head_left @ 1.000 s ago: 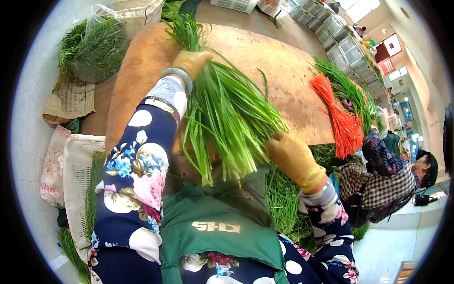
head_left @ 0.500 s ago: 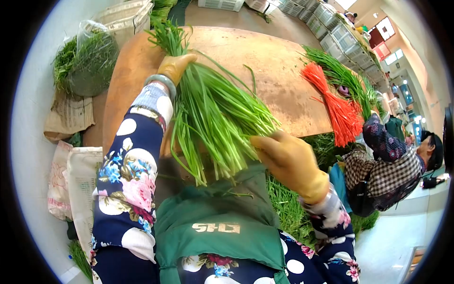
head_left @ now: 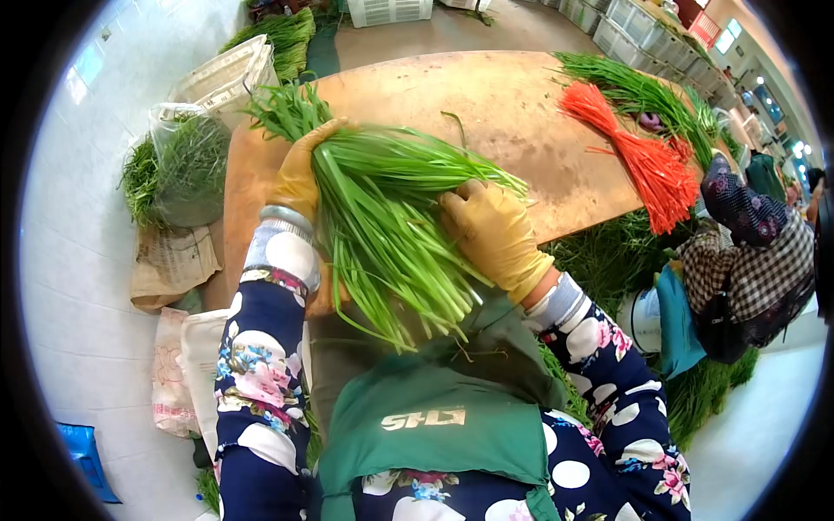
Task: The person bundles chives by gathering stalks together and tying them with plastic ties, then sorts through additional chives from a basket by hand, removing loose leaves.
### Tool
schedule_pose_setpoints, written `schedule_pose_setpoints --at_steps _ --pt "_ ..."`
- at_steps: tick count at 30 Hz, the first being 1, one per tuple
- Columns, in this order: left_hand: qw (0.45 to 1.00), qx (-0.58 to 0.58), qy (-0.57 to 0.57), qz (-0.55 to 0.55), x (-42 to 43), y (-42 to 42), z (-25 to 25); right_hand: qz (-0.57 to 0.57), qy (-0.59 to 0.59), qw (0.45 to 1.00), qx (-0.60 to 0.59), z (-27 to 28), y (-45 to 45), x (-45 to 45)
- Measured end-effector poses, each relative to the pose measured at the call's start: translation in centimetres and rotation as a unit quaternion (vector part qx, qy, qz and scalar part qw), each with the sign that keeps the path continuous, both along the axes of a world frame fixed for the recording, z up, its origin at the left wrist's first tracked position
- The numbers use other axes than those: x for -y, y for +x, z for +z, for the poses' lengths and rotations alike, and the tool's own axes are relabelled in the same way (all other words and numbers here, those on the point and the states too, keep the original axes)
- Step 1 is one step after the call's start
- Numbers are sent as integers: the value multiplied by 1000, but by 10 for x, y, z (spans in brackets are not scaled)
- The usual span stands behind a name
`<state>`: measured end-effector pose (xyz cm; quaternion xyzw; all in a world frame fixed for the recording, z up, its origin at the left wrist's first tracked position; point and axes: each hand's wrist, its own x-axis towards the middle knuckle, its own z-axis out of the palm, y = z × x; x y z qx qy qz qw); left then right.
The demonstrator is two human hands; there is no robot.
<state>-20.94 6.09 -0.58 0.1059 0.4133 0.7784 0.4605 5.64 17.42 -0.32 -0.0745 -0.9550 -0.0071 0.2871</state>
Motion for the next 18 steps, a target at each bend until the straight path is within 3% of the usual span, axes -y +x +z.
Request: schedule_pose_setpoints --at_steps 3,8,9,12,14,15,16,17,18 --pt "998 -55 5 18 7 7 4 -6 -56 998 1 5 5 -5" --pt "997 -28 -74 22 9 2 -1 7 -150 983 -103 12 41 -19" --pt "997 -28 -76 22 7 -2 -5 12 -204 976 -79 18 58 -21" --pt "997 -33 -75 -9 2 -7 -11 96 -359 921 118 45 122 -22" --pt "996 -31 -77 -12 0 -7 -13 88 -390 878 265 33 166 -29" --pt "996 -30 -80 -17 0 -7 -13 87 -390 877 267 33 174 -25" --pt "996 -29 -81 -18 0 -6 -12 -16 -279 857 432 36 181 -20" --pt "995 -34 -89 -29 0 -6 -9 -119 -154 795 575 42 183 -16" --pt "994 -39 -98 -38 -1 -6 -8 -104 -152 873 452 58 178 -10"
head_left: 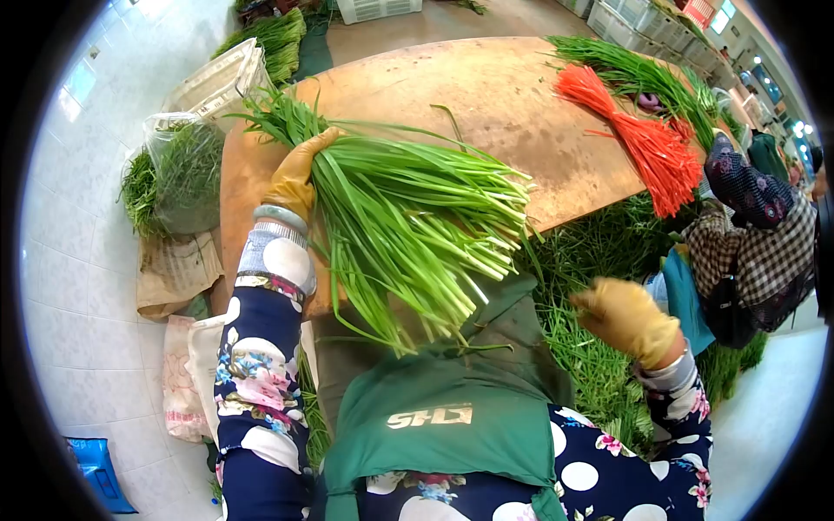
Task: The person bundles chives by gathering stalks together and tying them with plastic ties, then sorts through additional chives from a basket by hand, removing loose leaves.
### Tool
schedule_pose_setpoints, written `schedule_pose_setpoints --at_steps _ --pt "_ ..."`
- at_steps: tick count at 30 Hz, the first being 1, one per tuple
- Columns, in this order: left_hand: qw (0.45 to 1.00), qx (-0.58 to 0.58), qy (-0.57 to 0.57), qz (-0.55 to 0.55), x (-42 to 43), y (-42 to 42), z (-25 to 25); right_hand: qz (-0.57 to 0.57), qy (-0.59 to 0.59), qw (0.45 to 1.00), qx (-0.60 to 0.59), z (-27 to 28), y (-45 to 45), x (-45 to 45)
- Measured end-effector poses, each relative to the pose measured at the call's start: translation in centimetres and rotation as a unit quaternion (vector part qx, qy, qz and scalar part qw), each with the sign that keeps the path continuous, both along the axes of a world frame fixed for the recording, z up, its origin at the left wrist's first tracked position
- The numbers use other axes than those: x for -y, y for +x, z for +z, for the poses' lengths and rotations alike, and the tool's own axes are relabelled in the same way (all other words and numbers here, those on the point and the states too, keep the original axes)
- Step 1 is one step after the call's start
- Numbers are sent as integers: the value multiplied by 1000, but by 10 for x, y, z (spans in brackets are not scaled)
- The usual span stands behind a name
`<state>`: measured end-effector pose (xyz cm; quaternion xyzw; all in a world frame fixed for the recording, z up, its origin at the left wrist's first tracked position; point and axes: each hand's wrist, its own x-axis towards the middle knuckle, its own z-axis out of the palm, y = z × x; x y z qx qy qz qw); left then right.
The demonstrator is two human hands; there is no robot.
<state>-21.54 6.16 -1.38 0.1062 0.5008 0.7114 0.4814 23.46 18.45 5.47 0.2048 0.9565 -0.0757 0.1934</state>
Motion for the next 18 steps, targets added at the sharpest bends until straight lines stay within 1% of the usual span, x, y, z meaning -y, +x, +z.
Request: schedule_pose_setpoints --at_steps 1,2,4,5,7,8,10,11,13,15,17,18 --pt "1000 0 -4 -1 1 1 -1 17 -46 977 -208 7 -13 5" --pt "1000 7 -7 11 0 1 -1 50 -78 946 -312 17 -33 9" --pt "1000 8 -10 20 -2 1 0 112 -46 923 -365 26 -70 21" --pt "1000 2 -6 14 -2 1 -1 111 -47 922 -369 22 -88 26" --pt "1000 -9 3 5 0 -1 -3 19 8 975 -222 4 -122 30" --pt "1000 4 7 2 0 -1 -3 20 6 974 -225 0 -135 30" --pt "1000 6 2 10 0 -1 -1 -36 -34 981 -186 -10 -153 31" --pt "1000 11 0 16 0 -1 -1 -37 -37 981 -187 -21 -156 31" --pt "1000 18 8 15 0 -1 -2 -59 -68 951 -297 -37 -159 31" --pt "1000 11 9 18 0 1 -2 -70 -62 953 -288 -36 -158 37" --pt "1000 -1 5 15 0 5 1 -33 -58 953 -296 -38 -156 38" --pt "1000 -14 0 16 -1 6 1 -45 -53 957 -281 -35 -156 39"
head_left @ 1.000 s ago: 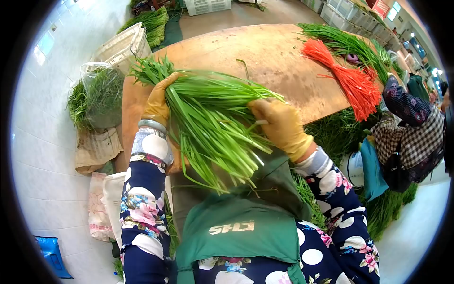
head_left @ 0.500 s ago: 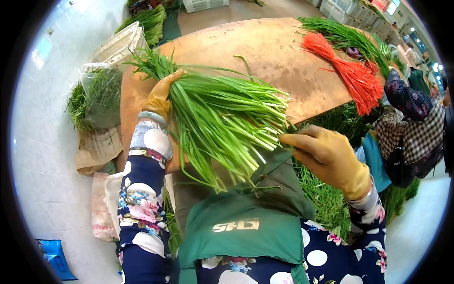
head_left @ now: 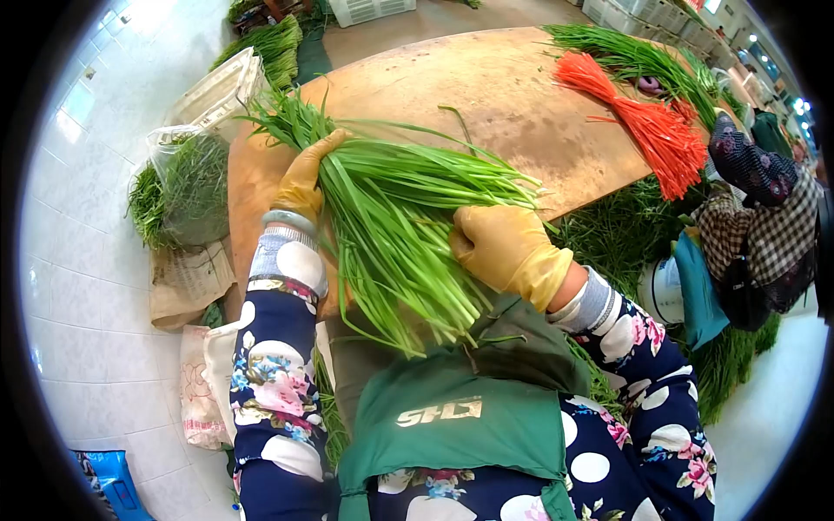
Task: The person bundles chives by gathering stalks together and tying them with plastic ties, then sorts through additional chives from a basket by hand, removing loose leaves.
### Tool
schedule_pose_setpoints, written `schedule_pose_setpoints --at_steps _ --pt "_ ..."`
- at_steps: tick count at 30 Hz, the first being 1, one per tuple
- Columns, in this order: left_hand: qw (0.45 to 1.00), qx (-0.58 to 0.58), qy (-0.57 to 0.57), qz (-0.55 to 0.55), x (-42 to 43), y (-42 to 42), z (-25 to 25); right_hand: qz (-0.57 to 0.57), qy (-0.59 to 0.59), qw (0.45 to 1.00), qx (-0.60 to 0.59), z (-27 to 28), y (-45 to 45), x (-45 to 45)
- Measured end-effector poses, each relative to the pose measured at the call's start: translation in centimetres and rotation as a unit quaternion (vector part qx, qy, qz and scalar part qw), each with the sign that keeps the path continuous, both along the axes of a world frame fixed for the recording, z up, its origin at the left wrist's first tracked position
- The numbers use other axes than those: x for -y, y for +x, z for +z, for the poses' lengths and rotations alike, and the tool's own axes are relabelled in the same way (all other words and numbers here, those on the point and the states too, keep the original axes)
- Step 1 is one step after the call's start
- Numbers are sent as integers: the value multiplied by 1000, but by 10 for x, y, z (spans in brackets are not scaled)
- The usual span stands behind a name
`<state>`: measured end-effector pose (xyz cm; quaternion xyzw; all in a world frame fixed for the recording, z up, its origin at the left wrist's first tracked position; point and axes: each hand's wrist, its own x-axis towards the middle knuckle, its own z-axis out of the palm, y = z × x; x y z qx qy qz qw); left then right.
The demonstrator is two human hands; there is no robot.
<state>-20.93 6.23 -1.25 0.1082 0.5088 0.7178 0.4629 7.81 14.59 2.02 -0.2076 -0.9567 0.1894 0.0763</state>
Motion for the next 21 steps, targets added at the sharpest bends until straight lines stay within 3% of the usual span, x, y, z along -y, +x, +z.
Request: schedule_pose_setpoints --at_steps 6,10,12,14,15,17,19,21 --pt "997 9 -1 -78 -6 -5 -11 -43 -1 987 153 26 44 2" --pt "996 12 -6 -92 -5 -5 -8 -44 42 960 273 9 110 0" --pt "995 10 -8 -103 -5 -6 -8 -50 54 854 515 -25 143 -13" --pt "996 8 -1 -89 -8 -8 -11 -21 110 754 647 -46 173 -22" --pt "997 8 0 -73 -7 -8 -14 -23 110 787 607 -35 176 -23" --pt "997 13 -24 -70 -3 2 -6 -49 64 950 303 8 150 -14" --pt "997 7 -37 -69 -6 3 -1 -58 0 998 19 27 117 -5" --pt "998 1 -22 -66 -5 0 -6 -58 26 996 69 37 94 3"
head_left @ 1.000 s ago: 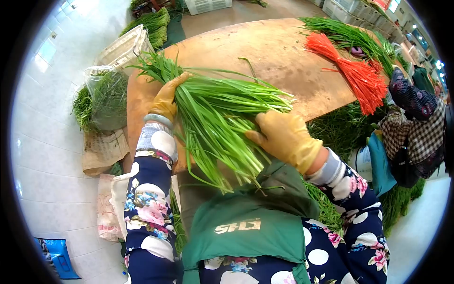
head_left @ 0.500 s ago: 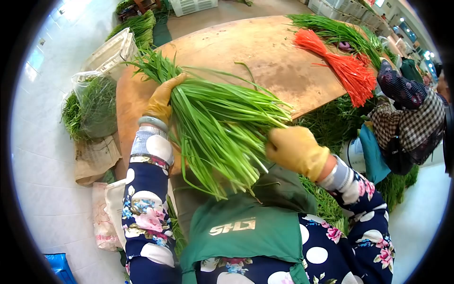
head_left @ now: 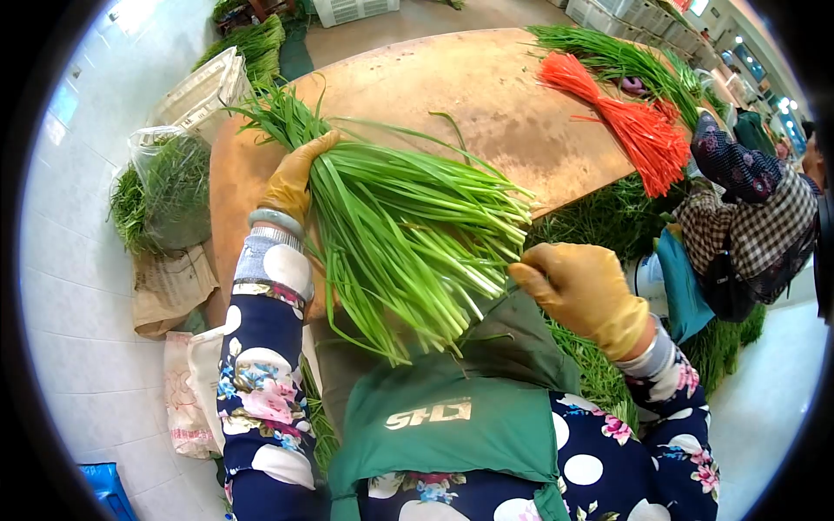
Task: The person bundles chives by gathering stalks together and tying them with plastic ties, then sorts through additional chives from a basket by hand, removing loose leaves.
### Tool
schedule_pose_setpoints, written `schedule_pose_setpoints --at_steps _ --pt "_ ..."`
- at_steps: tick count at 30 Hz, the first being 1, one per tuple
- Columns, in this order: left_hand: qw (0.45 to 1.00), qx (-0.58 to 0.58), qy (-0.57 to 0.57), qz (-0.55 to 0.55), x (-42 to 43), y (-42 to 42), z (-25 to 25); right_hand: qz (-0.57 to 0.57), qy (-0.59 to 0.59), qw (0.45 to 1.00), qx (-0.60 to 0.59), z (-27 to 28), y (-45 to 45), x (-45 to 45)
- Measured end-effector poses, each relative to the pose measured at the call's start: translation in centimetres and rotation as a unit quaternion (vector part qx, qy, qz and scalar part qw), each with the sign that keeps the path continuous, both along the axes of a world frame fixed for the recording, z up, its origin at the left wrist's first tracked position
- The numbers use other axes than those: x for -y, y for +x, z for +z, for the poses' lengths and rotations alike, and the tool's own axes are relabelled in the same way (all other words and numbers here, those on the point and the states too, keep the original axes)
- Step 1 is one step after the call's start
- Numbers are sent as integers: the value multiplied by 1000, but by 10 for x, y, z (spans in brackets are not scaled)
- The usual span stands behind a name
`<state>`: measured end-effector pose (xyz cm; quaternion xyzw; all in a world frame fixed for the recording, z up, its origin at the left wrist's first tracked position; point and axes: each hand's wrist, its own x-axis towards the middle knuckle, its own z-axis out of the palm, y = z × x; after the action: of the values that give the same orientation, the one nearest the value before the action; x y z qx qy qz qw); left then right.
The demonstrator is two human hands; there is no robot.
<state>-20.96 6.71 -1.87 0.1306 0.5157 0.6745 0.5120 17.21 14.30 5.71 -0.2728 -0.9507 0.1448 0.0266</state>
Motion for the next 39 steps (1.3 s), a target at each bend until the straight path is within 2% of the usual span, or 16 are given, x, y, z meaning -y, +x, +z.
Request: schedule_pose_setpoints --at_steps 2,5,7,12,15,18,22,24,26,28,30,31,32,34,36,39 --pt "1000 -14 -7 4 2 1 3 -9 14 993 120 -1 -19 10" --pt "1000 -22 -18 11 2 0 2 -16 -25 994 103 -30 -34 15" --pt "1000 -19 -6 14 2 1 -1 -85 -20 996 -22 -40 -43 18" --pt "999 -22 30 14 0 -2 -5 -90 -68 976 -185 -68 -54 12" --pt "999 -35 1 26 -2 -2 -2 -87 -11 991 -102 -62 -47 19" --pt "998 -43 -37 36 -4 -4 -5 -106 -31 993 -29 -43 -27 19" --pt "998 -40 -44 21 -5 -4 -3 -157 -32 983 91 -68 37 8" --pt "998 -36 -40 20 -4 -5 -4 -201 -10 959 200 -101 87 -11" --pt "999 -26 -19 11 -5 -3 -4 -210 -22 874 437 -153 152 -45" --pt "998 -50 -18 42 -4 -6 -7 -199 4 841 503 -136 157 -48" --pt "999 -31 -30 23 -4 -2 -1 -141 60 945 290 -80 117 -32" --pt "997 -37 -27 55 -1 14 11 -100 27 985 141 -51 88 -22" --pt "997 -42 -29 51 -3 11 9 -58 -5 998 -14 -31 59 -14" --pt "999 -28 -14 7 -3 0 -1 71 -24 973 -219 -20 10 -5" --pt "999 -31 -16 14 -2 1 0 134 35 961 -239 -17 -36 3" --pt "998 -34 -20 50 -1 6 4 128 78 974 -172 -39 -91 5"
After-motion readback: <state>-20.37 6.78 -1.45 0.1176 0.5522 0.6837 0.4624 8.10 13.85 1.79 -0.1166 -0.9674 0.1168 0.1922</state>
